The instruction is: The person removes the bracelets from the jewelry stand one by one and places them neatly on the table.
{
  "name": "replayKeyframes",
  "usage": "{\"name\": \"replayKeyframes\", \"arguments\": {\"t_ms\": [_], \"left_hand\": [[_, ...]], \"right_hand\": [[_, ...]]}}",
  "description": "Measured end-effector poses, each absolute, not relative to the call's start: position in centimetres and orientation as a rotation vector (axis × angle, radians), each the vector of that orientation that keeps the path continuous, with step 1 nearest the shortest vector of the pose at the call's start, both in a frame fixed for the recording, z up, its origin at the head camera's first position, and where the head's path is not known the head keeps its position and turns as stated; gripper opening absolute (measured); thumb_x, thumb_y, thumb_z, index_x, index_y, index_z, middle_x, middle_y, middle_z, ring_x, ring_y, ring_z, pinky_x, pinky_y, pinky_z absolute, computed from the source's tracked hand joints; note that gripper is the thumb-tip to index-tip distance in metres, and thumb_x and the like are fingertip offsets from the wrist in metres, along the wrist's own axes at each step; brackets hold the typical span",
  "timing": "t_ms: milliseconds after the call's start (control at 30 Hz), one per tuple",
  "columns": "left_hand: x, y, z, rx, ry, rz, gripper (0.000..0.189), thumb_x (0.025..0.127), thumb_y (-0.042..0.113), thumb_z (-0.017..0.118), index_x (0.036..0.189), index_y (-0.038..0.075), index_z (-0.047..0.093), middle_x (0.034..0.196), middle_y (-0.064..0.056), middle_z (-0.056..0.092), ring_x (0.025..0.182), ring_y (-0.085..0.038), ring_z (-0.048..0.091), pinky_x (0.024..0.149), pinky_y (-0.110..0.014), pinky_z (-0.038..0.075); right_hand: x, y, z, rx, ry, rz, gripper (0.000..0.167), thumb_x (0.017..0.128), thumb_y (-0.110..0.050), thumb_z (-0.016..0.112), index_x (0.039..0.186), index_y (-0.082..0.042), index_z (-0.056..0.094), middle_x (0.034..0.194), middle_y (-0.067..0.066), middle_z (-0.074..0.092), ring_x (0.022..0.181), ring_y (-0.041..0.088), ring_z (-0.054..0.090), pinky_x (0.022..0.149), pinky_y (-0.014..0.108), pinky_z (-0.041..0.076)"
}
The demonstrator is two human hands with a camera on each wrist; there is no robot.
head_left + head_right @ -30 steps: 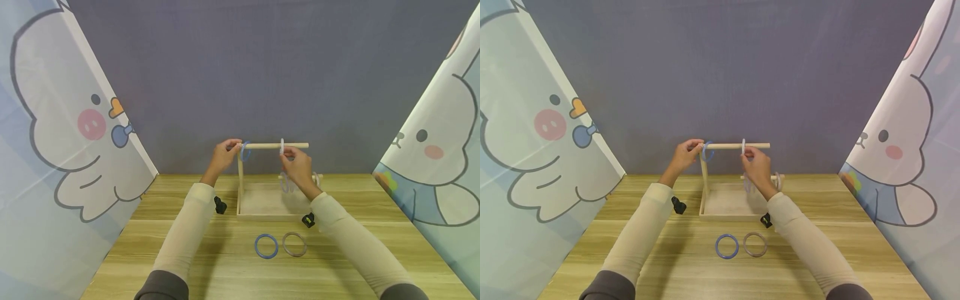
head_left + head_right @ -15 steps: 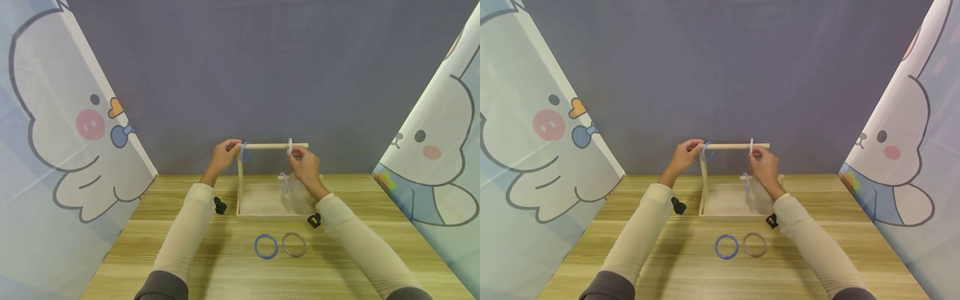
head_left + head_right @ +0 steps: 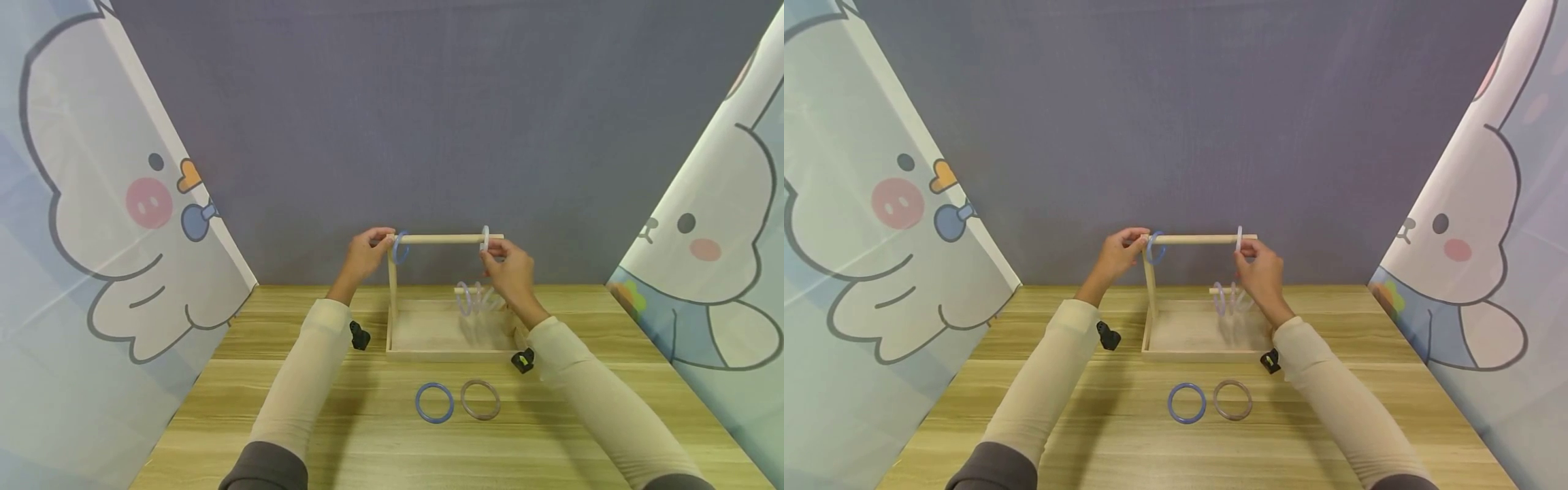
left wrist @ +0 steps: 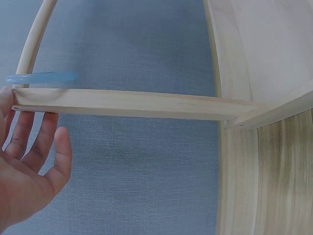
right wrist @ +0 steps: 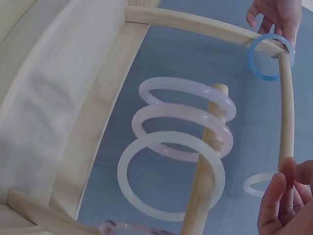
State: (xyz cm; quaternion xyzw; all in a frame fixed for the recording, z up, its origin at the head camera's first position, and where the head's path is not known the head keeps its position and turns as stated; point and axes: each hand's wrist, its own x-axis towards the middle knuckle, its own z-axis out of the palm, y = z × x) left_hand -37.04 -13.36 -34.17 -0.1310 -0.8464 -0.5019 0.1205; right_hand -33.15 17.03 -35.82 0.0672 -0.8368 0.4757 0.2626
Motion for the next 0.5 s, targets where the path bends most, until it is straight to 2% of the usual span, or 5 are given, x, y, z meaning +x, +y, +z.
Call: {"name": "replayKeyframes", "arguments": {"t_ms": [500], "left_hand": [[-37.0, -13.4, -34.2, -0.377, -2.484, -1.454, 0.033, 0.103, 0.038, 0.060, 0.130, 0.021, 0.069, 0.125, -0.006, 0.069, 0.111, -0.024, 0.068, 0.082, -0.039, 0.057]], "right_hand": [[-32.9, 18.7, -35.6, 0.154, -2.303, 1.233, 0.028, 0.098, -0.014, 0.068, 0.122, 0.001, 0.068, 0.109, 0.022, 0.075, 0.048, -0.006, 0.060, 0.046, 0.016, 0.051]]}}
